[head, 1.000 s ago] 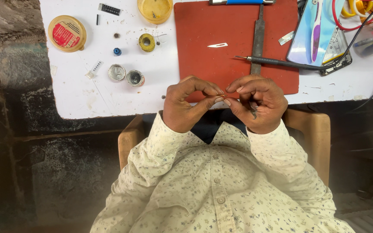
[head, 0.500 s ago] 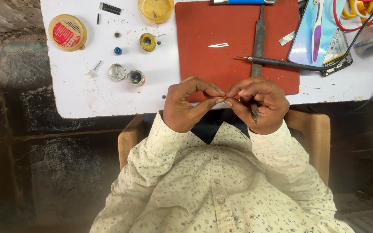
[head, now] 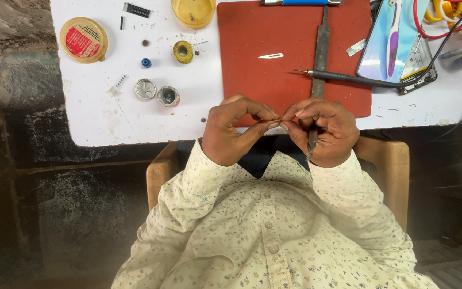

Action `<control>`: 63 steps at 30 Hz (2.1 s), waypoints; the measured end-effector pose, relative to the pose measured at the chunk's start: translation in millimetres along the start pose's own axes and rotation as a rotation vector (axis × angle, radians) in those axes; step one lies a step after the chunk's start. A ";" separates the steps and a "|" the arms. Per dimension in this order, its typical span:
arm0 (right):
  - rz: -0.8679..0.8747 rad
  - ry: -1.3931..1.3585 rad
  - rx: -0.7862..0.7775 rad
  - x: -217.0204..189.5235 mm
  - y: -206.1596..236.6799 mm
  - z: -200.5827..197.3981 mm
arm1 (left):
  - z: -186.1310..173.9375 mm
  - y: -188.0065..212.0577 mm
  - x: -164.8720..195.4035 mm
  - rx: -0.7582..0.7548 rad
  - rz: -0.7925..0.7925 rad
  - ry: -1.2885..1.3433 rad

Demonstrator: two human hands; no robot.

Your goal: The person uses tweezers to hold a small electronic component and a soldering iron to apply solder to its leads. The person repeatedly adjusts the component and applies solder, working on a single small part throughout the clip.

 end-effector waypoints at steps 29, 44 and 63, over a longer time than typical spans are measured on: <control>-0.031 0.012 0.007 2.0 1.6 -0.8 | -0.3 2.5 1.9 -0.002 0.026 0.040; -0.033 -0.028 0.021 4.6 5.1 -2.0 | 0.6 3.8 1.7 0.013 0.023 0.045; 0.001 -0.009 0.025 1.7 2.1 -2.3 | -0.3 2.5 1.2 0.031 0.016 0.034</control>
Point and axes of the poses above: each hand's wrist, its own y-axis away from the middle knuckle, its own z-axis out of the palm, x = y × z, the point moved 6 cm from there along -y, towards the middle knuckle, and after that the axes turned 1 degree about -y, right-handed, at the moved point
